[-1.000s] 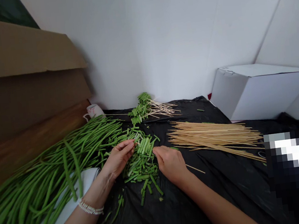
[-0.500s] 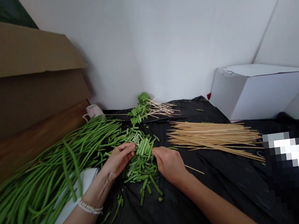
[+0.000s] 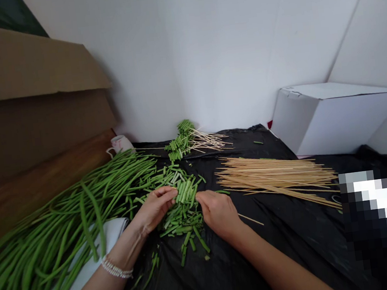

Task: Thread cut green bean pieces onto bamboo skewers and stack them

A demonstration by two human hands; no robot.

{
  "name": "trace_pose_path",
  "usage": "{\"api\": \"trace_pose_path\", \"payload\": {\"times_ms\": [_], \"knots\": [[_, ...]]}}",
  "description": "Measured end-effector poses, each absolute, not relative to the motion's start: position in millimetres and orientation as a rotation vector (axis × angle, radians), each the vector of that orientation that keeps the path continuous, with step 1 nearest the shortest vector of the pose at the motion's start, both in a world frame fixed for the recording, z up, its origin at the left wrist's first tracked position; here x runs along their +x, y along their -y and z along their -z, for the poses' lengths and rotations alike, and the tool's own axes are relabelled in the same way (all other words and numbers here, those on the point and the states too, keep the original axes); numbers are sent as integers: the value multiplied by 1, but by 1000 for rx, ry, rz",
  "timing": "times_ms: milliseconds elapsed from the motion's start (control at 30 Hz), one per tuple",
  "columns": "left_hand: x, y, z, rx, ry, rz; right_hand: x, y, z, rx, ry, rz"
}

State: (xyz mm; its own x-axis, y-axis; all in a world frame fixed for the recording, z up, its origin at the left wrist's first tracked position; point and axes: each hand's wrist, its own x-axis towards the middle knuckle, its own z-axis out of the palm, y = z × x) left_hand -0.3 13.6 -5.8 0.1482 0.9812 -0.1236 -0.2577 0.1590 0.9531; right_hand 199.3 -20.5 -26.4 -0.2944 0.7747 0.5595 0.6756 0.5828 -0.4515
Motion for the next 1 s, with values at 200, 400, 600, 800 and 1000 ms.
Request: {"api": "trace_pose_path", "payload": {"times_ms": [200, 400, 600, 800, 1000], "knots": [[2, -13, 5, 1282, -1112, -1196, 208, 13, 23, -1203, 1892, -71], [-2, -14, 12, 2130, -1216, -1033, 215, 8, 21, -1233, 1827, -69], [-6, -14, 15, 2537, -1187, -764, 211, 12, 20, -1229, 1845, -83], [-5, -13, 13, 2570, -1192, -726, 211, 11, 21, -1228, 1843, -106], [-3, -12, 11, 2373, -1271, -947, 210, 11, 19, -1214, 1805, -110]]}}
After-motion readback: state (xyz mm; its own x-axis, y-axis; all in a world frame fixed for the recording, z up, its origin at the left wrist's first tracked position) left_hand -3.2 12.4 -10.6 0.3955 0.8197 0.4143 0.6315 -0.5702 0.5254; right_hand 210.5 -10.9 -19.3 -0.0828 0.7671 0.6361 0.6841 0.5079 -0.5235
